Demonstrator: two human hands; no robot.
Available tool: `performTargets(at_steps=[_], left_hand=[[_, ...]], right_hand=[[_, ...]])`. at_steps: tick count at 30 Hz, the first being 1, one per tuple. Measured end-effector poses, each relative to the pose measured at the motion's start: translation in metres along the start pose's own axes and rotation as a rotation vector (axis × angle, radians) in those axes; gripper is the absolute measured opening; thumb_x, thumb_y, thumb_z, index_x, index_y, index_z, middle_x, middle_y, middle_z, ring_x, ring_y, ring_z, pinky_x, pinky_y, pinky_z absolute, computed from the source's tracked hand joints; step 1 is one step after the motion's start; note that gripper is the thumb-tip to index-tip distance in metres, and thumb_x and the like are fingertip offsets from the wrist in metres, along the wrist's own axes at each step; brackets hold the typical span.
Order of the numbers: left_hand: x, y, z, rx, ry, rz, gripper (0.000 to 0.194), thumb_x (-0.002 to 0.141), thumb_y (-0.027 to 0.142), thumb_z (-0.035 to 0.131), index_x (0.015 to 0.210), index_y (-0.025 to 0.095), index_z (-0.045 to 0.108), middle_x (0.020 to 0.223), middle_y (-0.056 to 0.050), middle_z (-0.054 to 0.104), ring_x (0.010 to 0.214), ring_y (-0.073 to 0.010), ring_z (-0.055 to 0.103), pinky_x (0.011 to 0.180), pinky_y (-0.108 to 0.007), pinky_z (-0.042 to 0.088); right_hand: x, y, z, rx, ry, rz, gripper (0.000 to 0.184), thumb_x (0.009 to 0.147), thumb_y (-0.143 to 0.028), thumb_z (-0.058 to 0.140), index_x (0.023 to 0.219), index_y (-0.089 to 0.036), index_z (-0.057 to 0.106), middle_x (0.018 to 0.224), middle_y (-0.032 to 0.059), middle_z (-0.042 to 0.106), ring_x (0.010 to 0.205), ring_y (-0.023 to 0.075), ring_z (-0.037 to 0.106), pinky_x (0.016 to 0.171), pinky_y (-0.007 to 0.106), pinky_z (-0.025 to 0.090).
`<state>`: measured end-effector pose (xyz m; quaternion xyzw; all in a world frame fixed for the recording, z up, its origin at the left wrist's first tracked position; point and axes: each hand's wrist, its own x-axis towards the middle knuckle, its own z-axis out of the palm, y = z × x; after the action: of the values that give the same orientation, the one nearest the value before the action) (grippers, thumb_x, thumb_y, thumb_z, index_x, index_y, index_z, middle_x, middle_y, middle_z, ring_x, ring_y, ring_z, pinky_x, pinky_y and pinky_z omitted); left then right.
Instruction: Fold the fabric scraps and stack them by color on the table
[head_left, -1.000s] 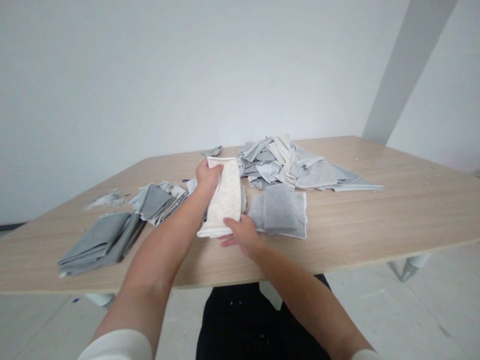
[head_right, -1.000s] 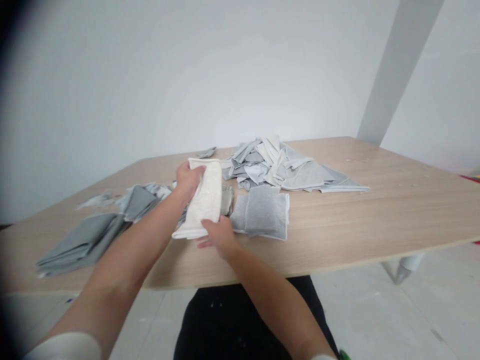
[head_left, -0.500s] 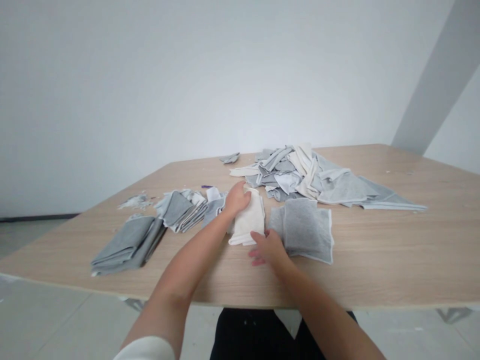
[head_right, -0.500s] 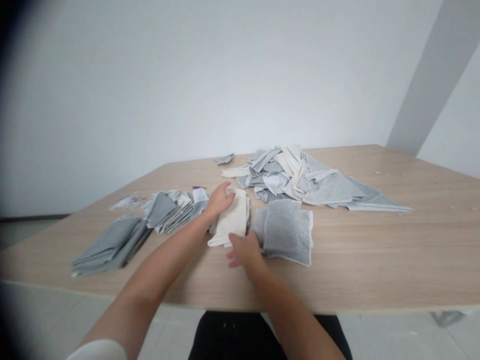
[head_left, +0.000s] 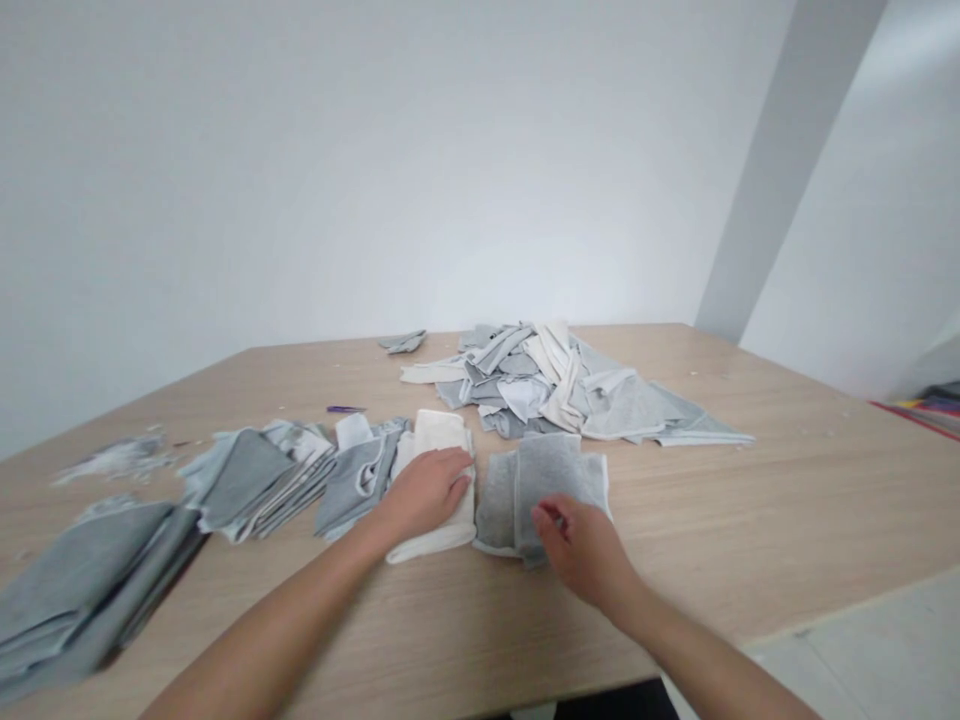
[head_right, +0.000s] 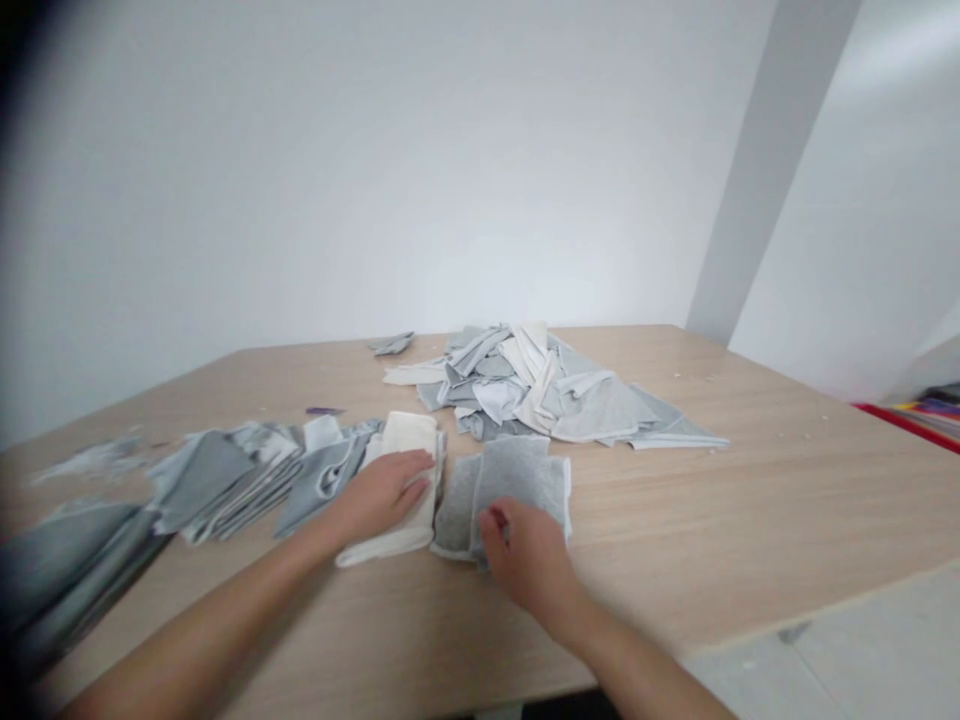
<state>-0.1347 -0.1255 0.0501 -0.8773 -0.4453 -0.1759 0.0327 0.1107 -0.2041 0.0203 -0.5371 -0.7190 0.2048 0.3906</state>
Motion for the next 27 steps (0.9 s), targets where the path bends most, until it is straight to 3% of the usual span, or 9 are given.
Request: performTargets(at_steps=[4, 6, 9, 11, 13, 16, 20, 23, 27], left_hand=[[-0.018, 0.0, 0.002, 0.009, 0.036, 0.069, 0.033, 0.091, 0.033, 0.044, 0.111, 0.02, 0.066, 0.118, -0.011, 0.067, 0.113, -0.0255, 0.06, 0.1, -0.041, 0.044], [-0.027, 0.0, 0.007, -0.005, 0.038, 0.09, 0.032, 0.09, 0.033, 0.045, 0.11, 0.02, 0.067, 0.117, -0.01, 0.068, 0.113, -0.0254, 0.06, 0.1, -0.041, 0.045], [-0.037, 0.001, 0.017, -0.035, 0.04, 0.098, 0.03, 0.089, 0.032, 0.047, 0.11, 0.021, 0.066, 0.116, -0.01, 0.068, 0.115, -0.025, 0.059, 0.1, -0.041, 0.046], [-0.04, 0.003, 0.021, -0.051, 0.05, 0.094, 0.029, 0.089, 0.032, 0.048, 0.11, 0.02, 0.065, 0.115, -0.009, 0.068, 0.115, -0.0246, 0.059, 0.099, -0.04, 0.047], [-0.042, 0.004, 0.023, -0.064, 0.064, 0.093, 0.029, 0.089, 0.031, 0.048, 0.11, 0.02, 0.065, 0.116, -0.01, 0.068, 0.115, -0.0243, 0.059, 0.099, -0.039, 0.048], [-0.044, 0.004, 0.023, -0.095, 0.087, 0.083, 0.029, 0.088, 0.032, 0.049, 0.109, 0.021, 0.065, 0.115, -0.009, 0.069, 0.113, -0.0238, 0.061, 0.098, -0.039, 0.049], [-0.047, 0.004, 0.019, -0.135, 0.128, 0.059, 0.027, 0.088, 0.032, 0.05, 0.106, 0.023, 0.067, 0.113, -0.008, 0.07, 0.111, -0.0237, 0.062, 0.097, -0.038, 0.05], [-0.049, 0.004, 0.016, -0.132, 0.141, 0.064, 0.027, 0.087, 0.032, 0.05, 0.106, 0.023, 0.068, 0.115, -0.008, 0.069, 0.112, -0.024, 0.061, 0.097, -0.039, 0.049], [-0.053, 0.006, 0.013, -0.152, 0.16, 0.044, 0.026, 0.087, 0.032, 0.051, 0.103, 0.023, 0.069, 0.113, -0.007, 0.07, 0.112, -0.0233, 0.062, 0.097, -0.038, 0.05]], right_hand=[[0.054, 0.053, -0.053, -0.301, 0.195, 0.02, 0.029, 0.091, -0.036, 0.043, 0.095, -0.019, 0.065, 0.094, 0.0088, 0.068, 0.083, 0.0217, 0.061, 0.074, 0.03, 0.042], [0.081, 0.083, -0.074, -0.465, 0.219, 0.071, 0.031, 0.091, -0.034, 0.044, 0.105, -0.014, 0.063, 0.11, 0.0135, 0.064, 0.098, 0.0226, 0.059, 0.084, 0.03, 0.041], [0.105, 0.117, -0.087, -0.754, 0.108, 0.149, 0.043, 0.088, -0.042, 0.052, 0.119, -0.013, 0.058, 0.132, 0.0189, 0.051, 0.121, 0.0279, 0.046, 0.094, 0.035, 0.037], [0.109, 0.13, -0.086, -0.883, -0.016, 0.134, 0.046, 0.084, -0.047, 0.058, 0.118, -0.016, 0.059, 0.133, 0.0178, 0.049, 0.126, 0.0301, 0.04, 0.096, 0.038, 0.035], [0.108, 0.136, -0.081, -0.933, -0.073, 0.114, 0.041, 0.084, -0.045, 0.059, 0.114, -0.017, 0.06, 0.127, 0.0161, 0.055, 0.124, 0.0298, 0.042, 0.096, 0.039, 0.033], [0.108, 0.138, -0.075, -0.938, -0.062, 0.112, 0.029, 0.092, -0.033, 0.048, 0.109, -0.015, 0.063, 0.115, 0.016, 0.062, 0.114, 0.0268, 0.05, 0.094, 0.038, 0.032], [0.112, 0.137, -0.075, -0.926, -0.035, 0.129, 0.034, 0.096, -0.026, 0.035, 0.099, -0.013, 0.066, 0.106, 0.0167, 0.066, 0.107, 0.0253, 0.055, 0.091, 0.037, 0.033], [0.116, 0.137, -0.074, -0.907, -0.027, 0.116, 0.027, 0.093, -0.028, 0.044, 0.105, -0.014, 0.064, 0.112, 0.0154, 0.065, 0.111, 0.025, 0.053, 0.093, 0.036, 0.031], [0.121, 0.137, -0.072, -0.879, -0.004, 0.137, 0.023, 0.089, -0.017, 0.047, 0.103, -0.013, 0.065, 0.109, 0.0156, 0.066, 0.108, 0.0231, 0.055, 0.09, 0.033, 0.034]])
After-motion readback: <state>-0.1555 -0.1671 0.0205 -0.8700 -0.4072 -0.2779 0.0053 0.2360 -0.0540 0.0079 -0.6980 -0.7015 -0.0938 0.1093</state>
